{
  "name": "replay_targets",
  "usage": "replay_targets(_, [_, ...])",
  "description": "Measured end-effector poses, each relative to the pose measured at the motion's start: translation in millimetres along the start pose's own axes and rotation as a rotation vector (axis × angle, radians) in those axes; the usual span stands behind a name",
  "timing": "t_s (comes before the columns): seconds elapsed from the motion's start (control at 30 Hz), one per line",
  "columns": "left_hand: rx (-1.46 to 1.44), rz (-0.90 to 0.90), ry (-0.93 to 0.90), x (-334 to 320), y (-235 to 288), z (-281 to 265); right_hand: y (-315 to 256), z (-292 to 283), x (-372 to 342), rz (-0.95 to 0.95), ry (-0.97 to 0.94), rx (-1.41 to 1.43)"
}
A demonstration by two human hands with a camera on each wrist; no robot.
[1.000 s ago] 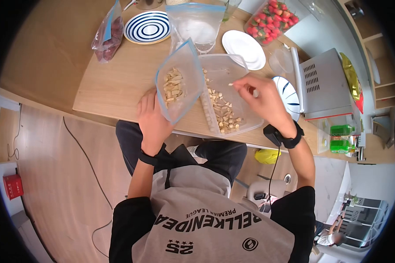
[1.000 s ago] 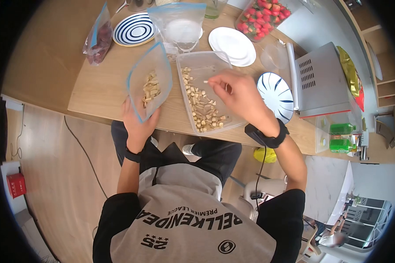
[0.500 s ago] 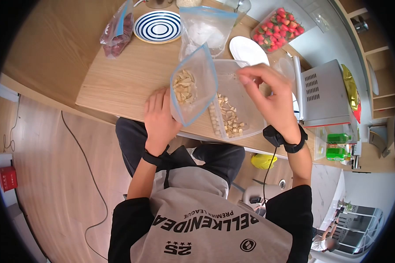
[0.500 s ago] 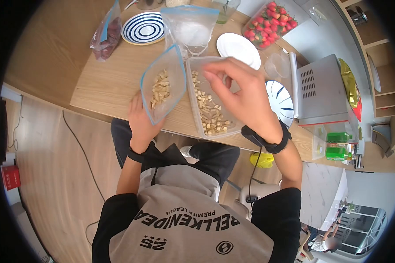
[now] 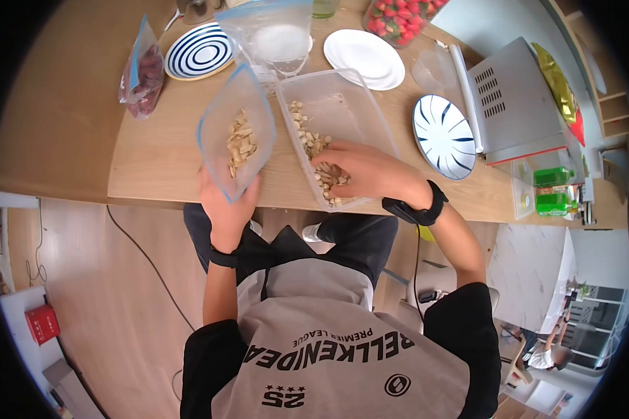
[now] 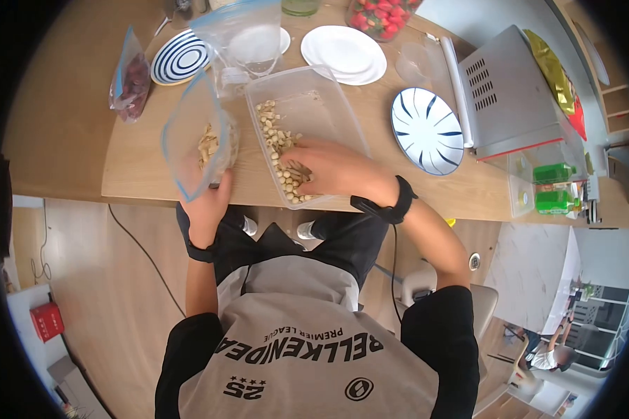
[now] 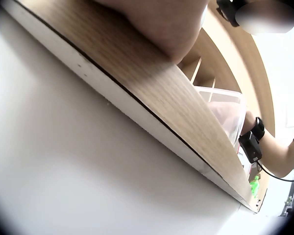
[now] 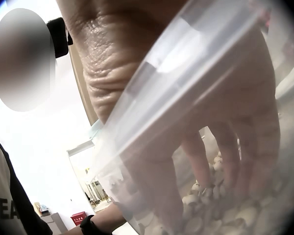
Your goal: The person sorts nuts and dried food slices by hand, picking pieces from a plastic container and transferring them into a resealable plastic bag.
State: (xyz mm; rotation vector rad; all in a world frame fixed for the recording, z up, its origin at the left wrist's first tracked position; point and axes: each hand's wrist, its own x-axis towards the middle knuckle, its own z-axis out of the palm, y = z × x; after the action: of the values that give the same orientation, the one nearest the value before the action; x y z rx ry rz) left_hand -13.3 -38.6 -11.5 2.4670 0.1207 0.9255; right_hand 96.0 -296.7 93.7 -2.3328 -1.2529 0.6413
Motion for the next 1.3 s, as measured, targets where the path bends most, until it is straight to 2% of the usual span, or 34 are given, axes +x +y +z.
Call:
replay_targets(0.17, [0.036,0.104,0.04,7,6,-2,15,15,6,0.002,0.024,0.06])
replay_targets(0.23, [-0.034,-0.023,-0.02,5,7,-3,18,18,7,0.008,0.051,0.077])
replay_targets(0.33, [-0.013,-0.013,-0.062,3,3,-1,21,20,7,0.005,0.052,0.107])
replay_targets(0.4, [-0.029,-0.002,-0.048,3,2,1,26,25,8,-0.09,0.155,0.076])
replay_targets(0.47, [-0.046,0.005,-0.032,5,4,2,25,23,8,-0.068,0.135,0.089])
replay_targets(0.53, [-0.016,0.094,0.045,12,12,-1,24,21,9,-0.051,0.108,0.1])
replay_targets(0.63, [-0.026,0.091,0.067,11,10,1,23,20,9,-0.068,0.139,0.09])
replay_targets(0.8, [-0.012,0.096,0.043,11,12,-2,21,22,11,-0.006,0.336,0.093])
replay_targets(0.93, [-0.028,0.09,0.022,10,9,-2,19,15,12,0.012,0.295,0.084])
replay_targets(1.0, [-0.038,0.087,0.024,10,8,-1,19,15,11,-0.005,0.367,0.094])
replay_targets(1.23, [-0.025,0.054,0.011,9,10,-3,16,12,10,0.062,0.329,0.064])
replay_targets(1.3, [-0.021,0.06,0.02,10,11,-2,12,11,8,0.081,0.392,0.092])
